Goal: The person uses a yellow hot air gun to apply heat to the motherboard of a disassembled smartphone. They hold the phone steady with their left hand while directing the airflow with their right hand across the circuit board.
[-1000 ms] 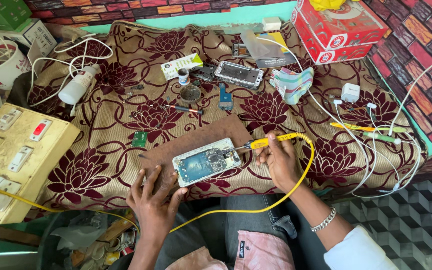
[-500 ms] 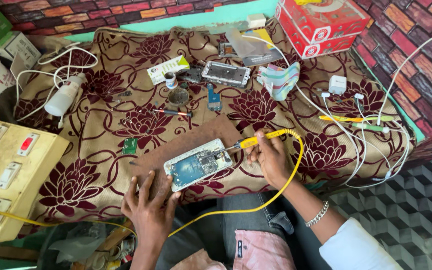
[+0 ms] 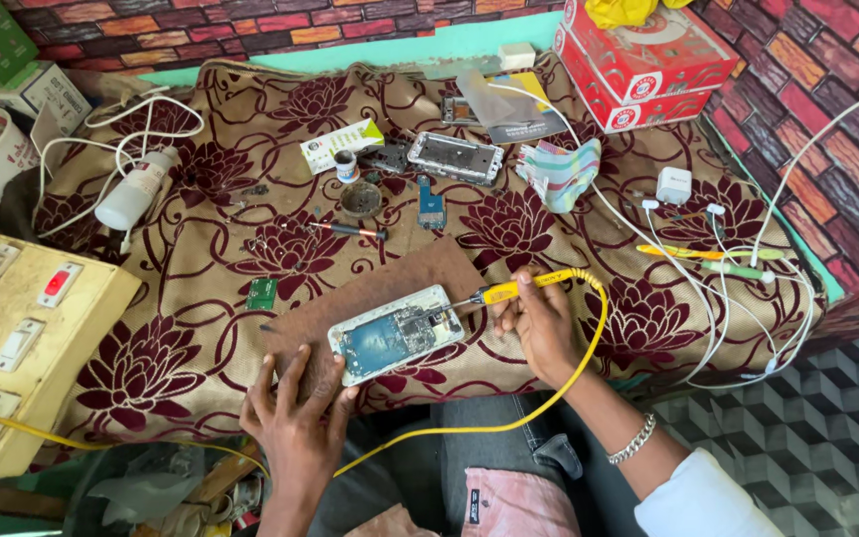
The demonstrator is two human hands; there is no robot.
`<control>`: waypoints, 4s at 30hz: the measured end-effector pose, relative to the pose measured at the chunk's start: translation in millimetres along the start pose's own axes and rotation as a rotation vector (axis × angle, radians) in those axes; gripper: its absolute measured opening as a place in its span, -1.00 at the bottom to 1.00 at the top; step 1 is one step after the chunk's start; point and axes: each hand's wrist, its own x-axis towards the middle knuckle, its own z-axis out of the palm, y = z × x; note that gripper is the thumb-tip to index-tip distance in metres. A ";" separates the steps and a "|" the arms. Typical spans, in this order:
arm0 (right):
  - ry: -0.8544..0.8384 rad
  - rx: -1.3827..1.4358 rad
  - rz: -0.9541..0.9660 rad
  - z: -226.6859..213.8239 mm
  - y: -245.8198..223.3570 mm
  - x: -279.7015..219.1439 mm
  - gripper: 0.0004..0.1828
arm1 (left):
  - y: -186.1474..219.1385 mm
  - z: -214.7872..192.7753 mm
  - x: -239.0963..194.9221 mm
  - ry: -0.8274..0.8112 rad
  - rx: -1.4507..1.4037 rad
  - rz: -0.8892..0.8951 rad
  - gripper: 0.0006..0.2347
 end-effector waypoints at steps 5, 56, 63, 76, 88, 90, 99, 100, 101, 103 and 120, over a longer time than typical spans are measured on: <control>-0.068 -0.003 -0.037 -1.5 0.6 -2.5 -0.72 | -0.7 -2.1 -2.2 -0.001 0.005 0.000 -0.66; -0.053 -0.027 -0.059 -4.4 5.2 0.0 -0.71 | 2.3 -2.9 -2.5 0.021 -0.008 0.015 -0.67; -0.033 -0.031 -0.005 -1.3 0.1 -2.6 -0.71 | 2.5 -4.9 -1.9 0.018 0.017 0.021 -0.67; -0.046 -0.084 -0.039 -1.1 2.5 -2.6 -0.72 | 2.6 -2.1 -1.8 0.045 0.008 0.016 -0.68; -0.033 -0.065 -0.010 1.1 -0.2 -1.6 -0.74 | 1.1 -0.6 -2.6 0.022 0.030 0.014 -0.68; -0.019 -0.074 0.003 -0.6 0.8 -5.1 -0.74 | 1.8 -0.6 -4.2 0.027 0.026 0.013 -0.68; -0.036 -0.034 -0.027 -2.2 5.0 -3.1 -0.73 | 3.5 -1.8 -2.1 0.036 0.011 0.026 -0.67; -0.038 -0.038 -0.026 -2.6 5.3 -3.4 -0.73 | 3.7 -2.1 -2.8 0.034 0.016 0.027 -0.67; -0.042 -0.042 -0.027 -2.3 5.0 -2.0 -0.73 | 3.5 -1.9 -1.5 0.039 0.017 0.031 -0.68; -0.038 -0.034 -0.037 -1.2 5.5 -1.8 -0.76 | 3.8 -2.0 -1.1 0.048 0.019 0.036 -0.68; -0.052 -0.082 -0.058 -3.4 8.0 0.6 -0.75 | 2.0 -0.9 -2.8 0.020 0.007 0.026 -0.69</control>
